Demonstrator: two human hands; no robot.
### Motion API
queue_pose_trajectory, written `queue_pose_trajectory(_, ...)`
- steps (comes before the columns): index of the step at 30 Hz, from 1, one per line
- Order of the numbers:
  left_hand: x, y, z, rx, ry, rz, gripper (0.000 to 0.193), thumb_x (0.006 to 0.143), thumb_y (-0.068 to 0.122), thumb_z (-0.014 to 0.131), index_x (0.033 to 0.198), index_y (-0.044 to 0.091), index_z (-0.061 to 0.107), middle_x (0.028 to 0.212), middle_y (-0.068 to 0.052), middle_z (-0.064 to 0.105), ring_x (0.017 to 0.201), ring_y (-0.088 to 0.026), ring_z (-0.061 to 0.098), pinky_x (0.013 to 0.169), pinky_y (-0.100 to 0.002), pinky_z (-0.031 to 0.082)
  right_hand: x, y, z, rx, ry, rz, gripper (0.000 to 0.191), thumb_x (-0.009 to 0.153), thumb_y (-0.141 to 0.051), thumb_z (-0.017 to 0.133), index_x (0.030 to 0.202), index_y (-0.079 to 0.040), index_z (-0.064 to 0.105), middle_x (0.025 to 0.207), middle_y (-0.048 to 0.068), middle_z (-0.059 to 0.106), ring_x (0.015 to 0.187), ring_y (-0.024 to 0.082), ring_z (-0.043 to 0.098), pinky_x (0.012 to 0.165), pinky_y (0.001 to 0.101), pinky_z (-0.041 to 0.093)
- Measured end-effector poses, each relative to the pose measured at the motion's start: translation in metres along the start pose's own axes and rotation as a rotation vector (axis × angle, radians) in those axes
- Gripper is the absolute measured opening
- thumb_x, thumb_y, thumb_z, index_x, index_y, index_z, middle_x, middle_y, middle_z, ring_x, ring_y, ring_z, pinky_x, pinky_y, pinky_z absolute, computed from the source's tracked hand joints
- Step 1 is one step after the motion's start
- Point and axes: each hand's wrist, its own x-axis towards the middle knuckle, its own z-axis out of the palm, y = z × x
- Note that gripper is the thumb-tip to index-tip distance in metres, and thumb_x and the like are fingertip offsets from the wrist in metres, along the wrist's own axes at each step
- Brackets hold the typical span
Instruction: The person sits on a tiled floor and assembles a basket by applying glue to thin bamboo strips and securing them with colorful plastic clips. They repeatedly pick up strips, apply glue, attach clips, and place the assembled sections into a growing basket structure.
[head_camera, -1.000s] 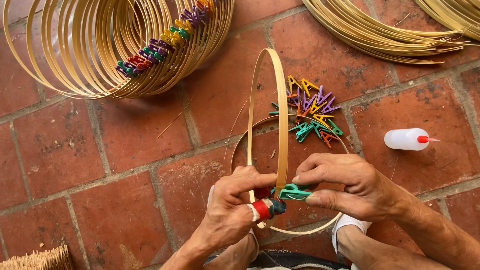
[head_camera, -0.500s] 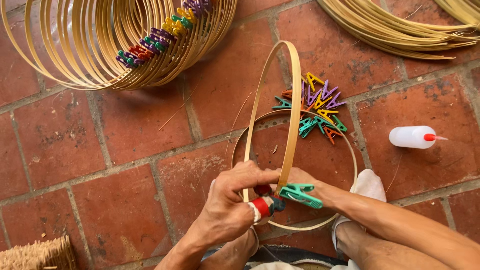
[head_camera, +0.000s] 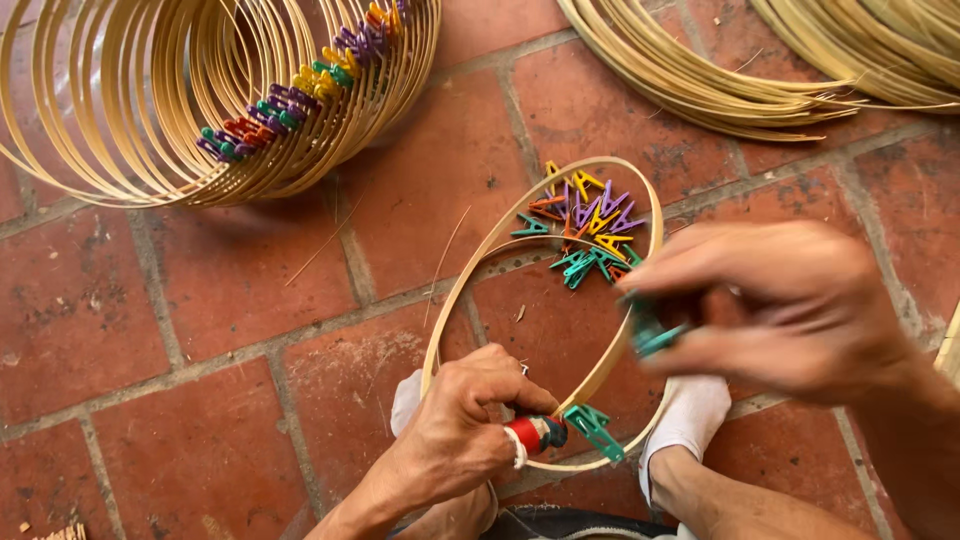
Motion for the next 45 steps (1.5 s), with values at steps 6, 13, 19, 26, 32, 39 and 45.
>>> queue_pose_trajectory(6,-0.002,-0.003,0.002,0.035,0.037,0.034,0.014,0.073,0.011,0.083,0.081,0.004,0.073,0.078,-0.009,0.062,0.078,-0.022,0.062,0.068,-0.037,0.047,0.046,-0.019,0.054,0.003,-0.353,0.117,0.027,0.073,-0.012,0.088,0.092,-0.005,0.071,0.073,0.006,0.070,0.064,0.016,0.072,0.057,0.0308,0.054)
queue_pose_trajectory(13,-0.010,0.002,-0.006,0.006,0.039,0.001,0.013,0.079,0.012,0.083,0.082,0.004,0.074,0.079,-0.008,0.062,0.076,-0.019,0.060,0.066,-0.037,0.045,0.048,-0.017,0.059,-0.214,-0.347,-0.013,0.050,0.069,-0.021,0.088,0.111,-0.001,0.069,0.098,0.012,0.072,0.087,0.025,0.073,0.073,0.0364,0.056)
queue_pose_trajectory(19,-0.031,0.040,-0.055,-0.099,0.180,0.061,0.016,0.082,0.011,0.081,0.097,0.005,0.079,0.086,-0.006,0.070,0.080,-0.016,0.063,0.069,-0.033,0.049,-0.007,0.002,0.017,-0.207,0.172,-0.032,0.061,0.076,-0.021,0.079,0.130,0.003,0.063,0.126,0.013,0.071,0.133,0.034,0.060,0.118,0.0489,0.045)
queue_pose_trajectory(26,-0.099,0.083,-0.141,0.132,1.007,0.188,0.013,0.079,0.004,0.070,0.090,-0.004,0.068,0.088,-0.010,0.069,0.077,-0.013,0.071,0.064,-0.031,0.062,-0.094,0.157,0.045,0.163,0.527,0.429,0.041,0.098,-0.014,0.064,0.134,0.005,0.064,0.100,0.016,0.076,0.091,0.020,0.072,0.084,0.0318,0.059)
queue_pose_trajectory(32,-0.020,-0.038,-0.287,1.275,1.059,0.246,0.007,0.095,0.001,0.073,0.101,0.002,0.075,0.091,-0.012,0.066,0.073,-0.026,0.064,0.064,-0.040,0.050,-0.140,0.247,0.068,0.288,0.410,0.817,0.039,0.091,-0.008,0.066,0.127,0.006,0.070,0.090,0.020,0.079,0.076,0.026,0.074,0.072,0.0366,0.060)
queue_pose_trajectory(39,0.029,-0.227,-0.360,1.609,0.793,-0.028,0.017,0.097,0.010,0.062,0.080,0.010,0.065,0.090,-0.006,0.067,0.081,-0.026,0.068,0.070,-0.043,0.055,-0.128,0.229,0.039,0.185,0.558,0.865,0.039,0.092,-0.007,0.066,0.129,0.005,0.070,0.094,0.017,0.078,0.081,0.022,0.071,0.066,0.0340,0.053)
queue_pose_trajectory(45,0.023,-0.265,-0.354,1.617,0.626,-0.262,0.015,0.104,0.011,0.064,0.090,0.015,0.060,0.096,-0.005,0.063,0.087,-0.024,0.066,0.073,-0.036,0.054,-0.126,0.247,-0.092,0.085,0.839,0.672,0.025,0.102,-0.010,0.063,0.120,0.004,0.071,0.092,0.013,0.072,0.075,0.018,0.066,0.063,0.0317,0.055)
